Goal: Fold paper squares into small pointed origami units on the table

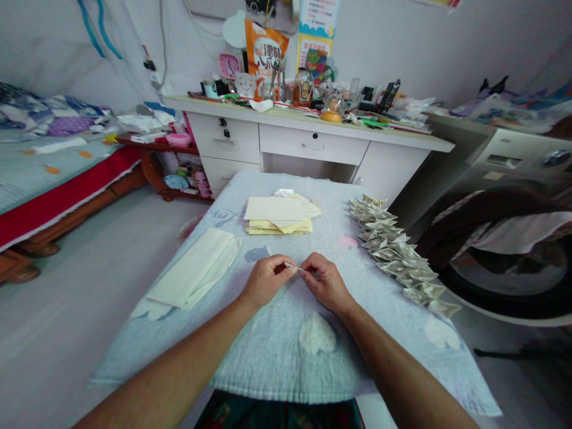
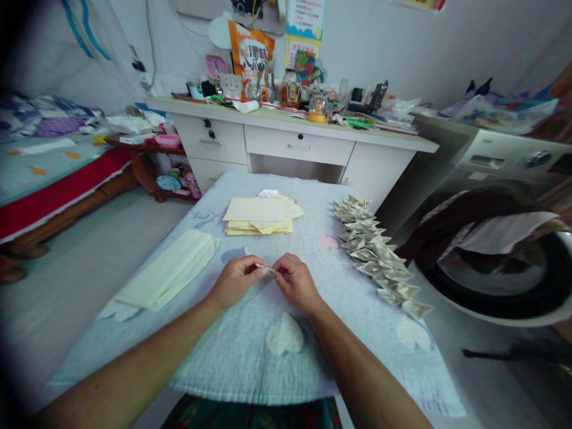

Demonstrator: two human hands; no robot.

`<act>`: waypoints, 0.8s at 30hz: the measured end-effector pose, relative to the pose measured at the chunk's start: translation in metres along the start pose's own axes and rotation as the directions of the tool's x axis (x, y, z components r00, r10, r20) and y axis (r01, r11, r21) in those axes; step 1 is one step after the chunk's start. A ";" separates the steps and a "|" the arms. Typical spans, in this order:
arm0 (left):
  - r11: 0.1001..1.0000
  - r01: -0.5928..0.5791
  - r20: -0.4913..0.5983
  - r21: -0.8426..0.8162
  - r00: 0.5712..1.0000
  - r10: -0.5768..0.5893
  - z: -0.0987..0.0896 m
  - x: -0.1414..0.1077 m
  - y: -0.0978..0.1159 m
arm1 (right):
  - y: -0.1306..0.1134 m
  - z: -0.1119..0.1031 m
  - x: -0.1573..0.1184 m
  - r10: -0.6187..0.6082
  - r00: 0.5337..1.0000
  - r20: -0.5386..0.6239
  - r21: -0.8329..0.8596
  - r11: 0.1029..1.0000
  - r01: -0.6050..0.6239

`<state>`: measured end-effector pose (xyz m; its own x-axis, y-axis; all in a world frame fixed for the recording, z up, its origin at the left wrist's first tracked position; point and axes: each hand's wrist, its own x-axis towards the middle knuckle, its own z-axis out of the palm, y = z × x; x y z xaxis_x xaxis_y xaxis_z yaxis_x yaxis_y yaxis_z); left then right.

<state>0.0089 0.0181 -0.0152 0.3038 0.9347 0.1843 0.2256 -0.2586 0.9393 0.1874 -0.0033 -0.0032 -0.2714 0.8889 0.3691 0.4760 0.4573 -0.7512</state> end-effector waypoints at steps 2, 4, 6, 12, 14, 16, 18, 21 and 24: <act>0.999 0.012 0.011 -0.035 1.000 -0.011 -0.002 0.001 0.000 | 0.000 0.000 0.000 -0.006 1.000 -0.007 0.001 1.000 0.006; 0.998 0.028 0.003 -0.054 1.000 -0.027 -0.003 0.001 -0.001 | -0.001 0.000 0.000 -0.006 1.000 -0.009 0.018 1.000 0.006; 0.997 0.048 -0.006 -0.058 0.999 -0.049 -0.004 0.002 -0.001 | -0.001 0.000 -0.001 0.016 1.000 0.001 0.051 0.999 -0.016; 0.993 0.071 -0.007 -0.095 0.997 -0.072 -0.004 0.002 0.002 | 0.001 -0.001 -0.001 0.086 0.993 0.080 0.106 0.990 -0.094; 0.989 0.076 0.009 -0.124 0.997 -0.075 -0.003 0.002 0.003 | 0.000 -0.002 0.000 0.065 0.995 0.073 0.081 0.994 -0.071; 0.984 0.076 0.009 -0.163 0.997 -0.075 -0.001 0.001 0.004 | 0.000 -0.003 0.000 0.044 0.997 0.059 0.062 0.997 -0.047; 0.982 0.063 -0.016 -0.178 0.998 -0.067 0.000 0.001 0.004 | -0.001 -0.004 0.000 0.024 0.998 0.053 0.049 0.998 -0.027; 0.987 0.044 -0.029 -0.153 0.998 -0.049 0.000 0.001 0.003 | -0.003 -0.003 -0.002 0.022 0.999 0.047 0.043 0.999 -0.024; 0.980 0.068 -0.002 -0.186 0.998 -0.070 0.000 0.003 0.002 | -0.003 -0.002 -0.003 0.080 0.996 0.043 0.104 0.991 -0.084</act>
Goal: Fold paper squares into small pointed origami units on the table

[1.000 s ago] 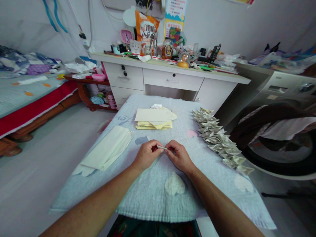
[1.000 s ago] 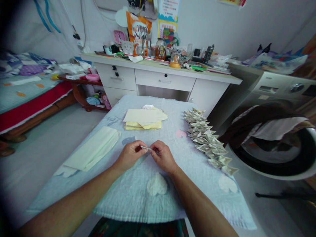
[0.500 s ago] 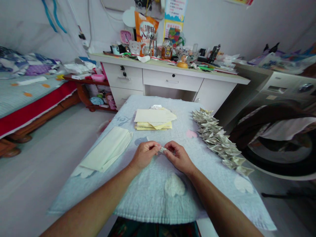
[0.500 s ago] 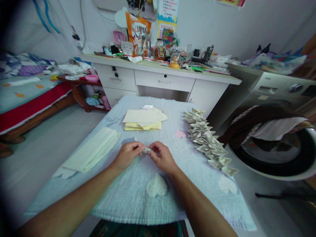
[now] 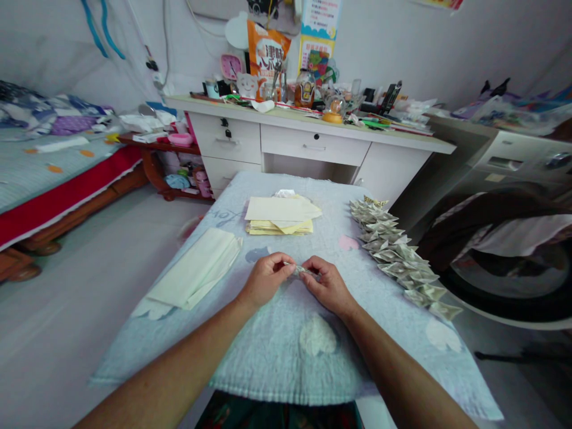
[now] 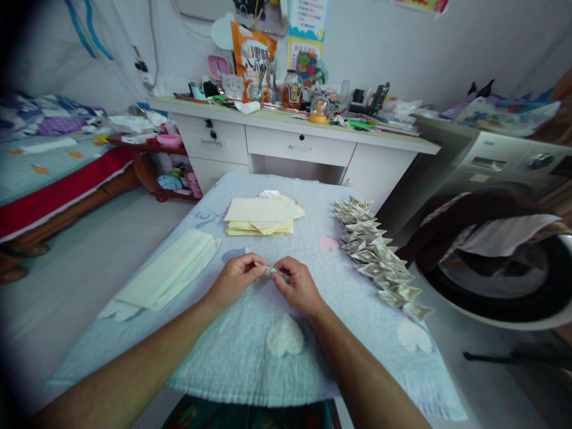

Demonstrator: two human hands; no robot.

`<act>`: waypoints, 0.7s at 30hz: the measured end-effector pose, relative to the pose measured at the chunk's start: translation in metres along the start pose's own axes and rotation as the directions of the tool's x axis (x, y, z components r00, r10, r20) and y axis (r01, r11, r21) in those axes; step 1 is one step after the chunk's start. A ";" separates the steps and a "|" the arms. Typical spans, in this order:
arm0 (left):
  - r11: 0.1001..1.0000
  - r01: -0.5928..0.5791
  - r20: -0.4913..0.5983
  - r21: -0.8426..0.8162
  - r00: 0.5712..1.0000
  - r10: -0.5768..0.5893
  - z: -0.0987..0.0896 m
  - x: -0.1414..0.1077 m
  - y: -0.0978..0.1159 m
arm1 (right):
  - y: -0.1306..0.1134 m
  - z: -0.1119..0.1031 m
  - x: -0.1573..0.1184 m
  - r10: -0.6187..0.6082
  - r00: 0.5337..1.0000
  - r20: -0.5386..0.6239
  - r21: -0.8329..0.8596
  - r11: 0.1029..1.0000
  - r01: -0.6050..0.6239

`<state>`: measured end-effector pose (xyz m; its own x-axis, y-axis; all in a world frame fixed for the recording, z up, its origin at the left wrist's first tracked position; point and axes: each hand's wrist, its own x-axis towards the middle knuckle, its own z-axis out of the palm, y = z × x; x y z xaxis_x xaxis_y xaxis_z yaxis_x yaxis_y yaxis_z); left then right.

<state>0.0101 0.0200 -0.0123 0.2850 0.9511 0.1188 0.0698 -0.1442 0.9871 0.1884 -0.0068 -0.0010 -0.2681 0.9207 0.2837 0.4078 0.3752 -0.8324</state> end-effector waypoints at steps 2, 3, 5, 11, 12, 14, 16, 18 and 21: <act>0.997 0.037 -0.005 -0.061 0.999 -0.038 0.000 0.001 0.000 | 0.002 0.001 0.000 0.059 0.998 -0.014 0.104 0.993 -0.057; 0.994 0.056 -0.009 -0.092 0.998 -0.058 0.000 0.001 0.000 | 0.003 0.002 0.000 0.092 0.996 -0.021 0.168 0.982 -0.087; 0.986 0.090 -0.010 -0.141 0.996 -0.092 0.000 0.001 0.000 | 0.006 0.002 0.001 0.154 0.988 -0.023 0.290 0.946 -0.141; 0.982 0.117 0.062 -0.148 0.992 -0.109 0.003 -0.004 0.003 | 0.012 0.001 0.002 0.180 0.984 0.014 0.427 0.888 -0.169; 0.987 0.105 0.074 -0.124 0.993 -0.097 0.003 -0.004 0.004 | 0.012 0.001 0.002 0.166 0.986 0.015 0.423 0.892 -0.157; 0.996 0.071 0.089 -0.059 0.994 -0.066 0.003 -0.005 0.006 | 0.011 0.002 0.001 0.142 0.990 0.018 0.412 0.901 -0.137; 0.999 0.031 0.082 0.009 0.996 -0.032 0.002 -0.005 0.007 | 0.011 0.003 0.002 0.125 0.992 0.019 0.421 0.899 -0.121; 0.998 -0.003 0.060 0.060 0.998 -0.001 0.001 -0.005 0.006 | 0.011 0.004 0.002 0.131 0.991 0.024 0.438 0.890 -0.128; 0.993 -0.044 0.031 0.111 0.999 0.040 -0.002 -0.005 0.004 | 0.012 0.007 0.003 0.182 0.980 0.084 0.409 0.890 -0.201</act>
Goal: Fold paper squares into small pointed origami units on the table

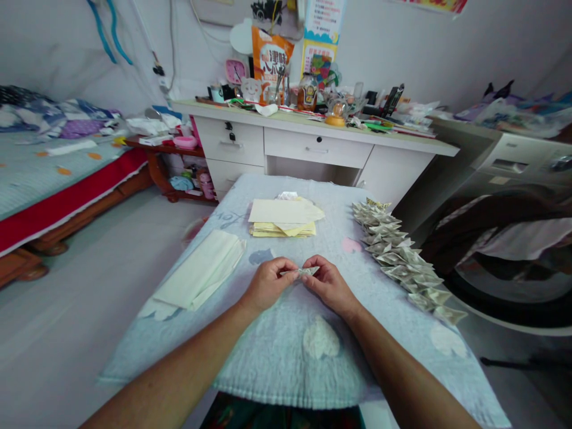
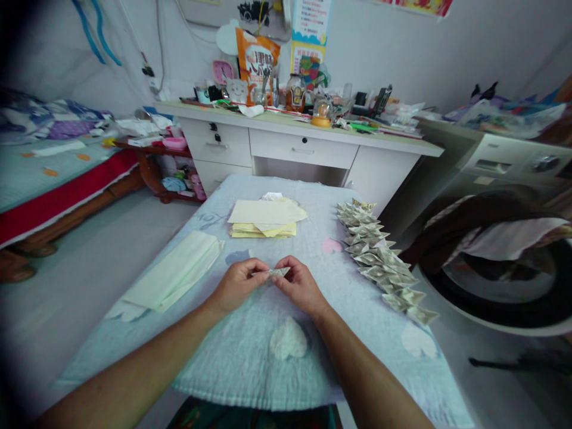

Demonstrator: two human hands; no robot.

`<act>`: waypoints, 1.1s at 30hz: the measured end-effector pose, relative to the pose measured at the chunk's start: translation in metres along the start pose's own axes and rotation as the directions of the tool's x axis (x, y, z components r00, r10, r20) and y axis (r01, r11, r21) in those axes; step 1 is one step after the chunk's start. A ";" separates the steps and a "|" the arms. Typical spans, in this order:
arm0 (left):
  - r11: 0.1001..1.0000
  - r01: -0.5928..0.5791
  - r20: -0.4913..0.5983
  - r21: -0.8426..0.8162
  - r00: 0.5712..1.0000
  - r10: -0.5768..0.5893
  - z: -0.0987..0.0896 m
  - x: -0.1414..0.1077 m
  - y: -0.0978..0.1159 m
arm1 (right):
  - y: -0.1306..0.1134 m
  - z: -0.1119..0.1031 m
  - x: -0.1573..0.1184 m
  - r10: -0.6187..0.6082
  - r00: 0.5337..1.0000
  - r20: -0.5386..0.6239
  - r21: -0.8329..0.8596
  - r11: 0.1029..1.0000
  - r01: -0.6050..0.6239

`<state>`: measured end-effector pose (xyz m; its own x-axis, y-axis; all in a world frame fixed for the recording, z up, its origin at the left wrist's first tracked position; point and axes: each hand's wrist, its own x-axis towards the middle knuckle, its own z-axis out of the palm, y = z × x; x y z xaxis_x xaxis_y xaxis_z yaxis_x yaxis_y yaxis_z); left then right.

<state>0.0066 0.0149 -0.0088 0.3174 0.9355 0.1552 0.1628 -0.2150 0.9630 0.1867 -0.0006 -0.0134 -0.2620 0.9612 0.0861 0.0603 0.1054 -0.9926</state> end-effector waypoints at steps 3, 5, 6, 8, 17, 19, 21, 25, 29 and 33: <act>0.999 -0.021 -0.004 0.027 1.000 0.021 -0.001 -0.001 -0.002 | 0.001 0.000 0.001 0.047 0.998 0.041 -0.043 0.998 -0.045; 1.000 -0.014 0.010 0.007 1.000 0.014 0.000 -0.001 -0.002 | 0.000 -0.001 0.001 0.033 0.999 0.040 -0.047 0.998 -0.031; 1.000 -0.006 0.020 -0.013 1.000 0.006 0.001 -0.001 -0.002 | 0.000 -0.001 0.001 0.024 0.999 0.036 -0.049 0.999 -0.022; 0.999 0.008 0.036 -0.032 0.999 -0.007 0.002 -0.001 -0.001 | -0.001 -0.002 0.001 0.003 1.000 0.020 -0.052 0.999 -0.002; 0.962 -0.087 0.042 0.259 0.996 0.079 0.001 -0.004 0.001 | -0.005 -0.001 0.000 -0.003 1.000 0.006 -0.028 1.000 0.004; 0.960 -0.095 0.061 0.263 0.995 0.082 0.001 -0.005 0.003 | -0.006 -0.003 -0.001 -0.020 1.000 0.016 -0.057 0.998 0.021; 0.965 -0.093 0.076 0.246 0.994 0.076 0.002 -0.005 0.006 | -0.006 -0.005 -0.002 -0.017 0.999 0.034 -0.071 0.997 0.019; 0.982 -0.055 0.097 0.182 0.995 0.037 0.002 -0.005 0.010 | -0.008 -0.010 -0.002 0.017 0.997 0.069 -0.017 1.000 -0.016; 0.989 -0.010 0.085 0.149 0.996 -0.003 0.001 -0.005 0.008 | -0.008 -0.014 -0.001 0.004 1.000 0.018 0.056 0.998 -0.005; 0.994 0.012 0.045 0.110 0.999 -0.017 0.001 -0.004 0.004 | -0.008 -0.013 0.000 0.000 1.000 -0.006 0.123 0.992 0.000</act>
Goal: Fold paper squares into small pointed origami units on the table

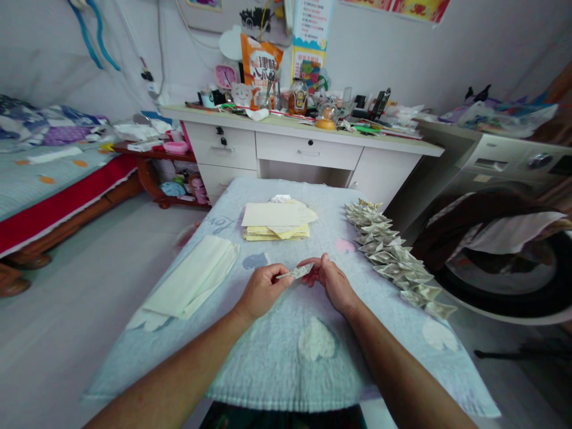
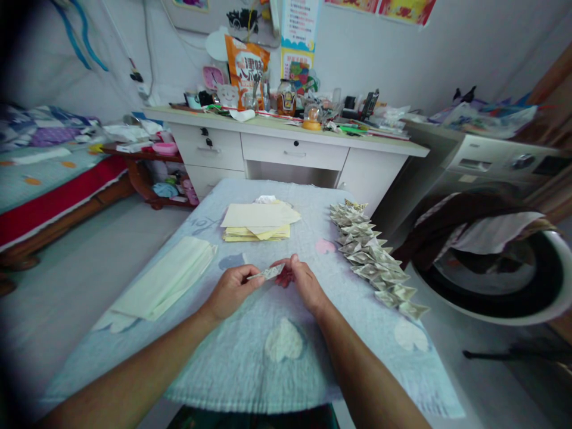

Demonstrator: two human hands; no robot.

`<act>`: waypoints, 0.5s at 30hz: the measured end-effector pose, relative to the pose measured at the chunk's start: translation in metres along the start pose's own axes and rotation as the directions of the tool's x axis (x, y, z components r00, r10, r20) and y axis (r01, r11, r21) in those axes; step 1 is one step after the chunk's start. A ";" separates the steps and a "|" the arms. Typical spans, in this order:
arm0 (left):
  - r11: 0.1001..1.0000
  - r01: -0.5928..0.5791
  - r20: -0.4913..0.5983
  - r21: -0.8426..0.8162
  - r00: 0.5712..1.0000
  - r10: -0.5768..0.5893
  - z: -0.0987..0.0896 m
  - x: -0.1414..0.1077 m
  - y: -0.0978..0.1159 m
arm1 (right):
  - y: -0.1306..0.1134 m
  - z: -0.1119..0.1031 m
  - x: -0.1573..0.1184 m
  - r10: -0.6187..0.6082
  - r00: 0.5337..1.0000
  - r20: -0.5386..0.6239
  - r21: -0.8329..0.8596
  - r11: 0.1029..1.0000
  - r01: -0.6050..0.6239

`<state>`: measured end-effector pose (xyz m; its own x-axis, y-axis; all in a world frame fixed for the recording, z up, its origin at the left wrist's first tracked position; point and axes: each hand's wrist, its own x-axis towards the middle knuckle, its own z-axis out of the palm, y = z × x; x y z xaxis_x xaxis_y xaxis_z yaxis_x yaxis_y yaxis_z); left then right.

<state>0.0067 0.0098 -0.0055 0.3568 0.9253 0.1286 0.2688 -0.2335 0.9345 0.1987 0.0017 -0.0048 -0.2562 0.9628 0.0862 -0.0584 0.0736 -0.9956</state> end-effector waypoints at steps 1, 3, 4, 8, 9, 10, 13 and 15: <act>1.000 -0.006 -0.004 -0.007 1.000 0.006 0.000 0.000 -0.001 | 0.000 0.001 0.000 -0.003 1.000 0.009 -0.003 1.000 0.003; 1.000 -0.019 -0.008 -0.019 1.000 0.019 0.001 0.000 -0.002 | 0.001 0.004 0.000 -0.011 0.999 0.032 -0.014 1.000 0.011; 0.999 -0.023 -0.008 -0.026 1.000 0.023 0.001 0.000 -0.003 | 0.001 0.006 0.000 -0.013 0.999 0.044 -0.015 1.000 0.014; 0.992 -0.015 -0.028 -0.124 1.000 0.012 0.003 -0.002 -0.003 | 0.004 0.009 -0.001 -0.024 0.998 0.064 -0.011 1.000 0.024; 0.984 -0.006 -0.029 -0.177 1.000 0.001 0.003 -0.002 -0.002 | 0.004 0.009 -0.001 -0.029 0.997 0.071 -0.011 0.999 0.030; 0.972 0.009 -0.019 -0.234 1.000 -0.014 0.003 -0.002 -0.002 | 0.004 0.009 -0.001 -0.037 0.996 0.082 -0.007 0.999 0.038; 0.927 0.083 0.055 -0.364 0.996 -0.068 0.002 -0.001 -0.001 | 0.004 0.009 -0.001 -0.056 0.991 0.121 0.021 0.998 0.054; 0.909 0.110 0.087 -0.402 0.993 -0.082 0.002 0.001 -0.001 | 0.005 0.009 0.000 -0.059 0.989 0.137 0.040 0.998 0.054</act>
<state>0.0084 0.0099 -0.0073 0.4101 0.9118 0.0224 -0.0759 0.0096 0.9971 0.1899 -0.0004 -0.0095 -0.3819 0.9121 0.1487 -0.1106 0.1147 -0.9872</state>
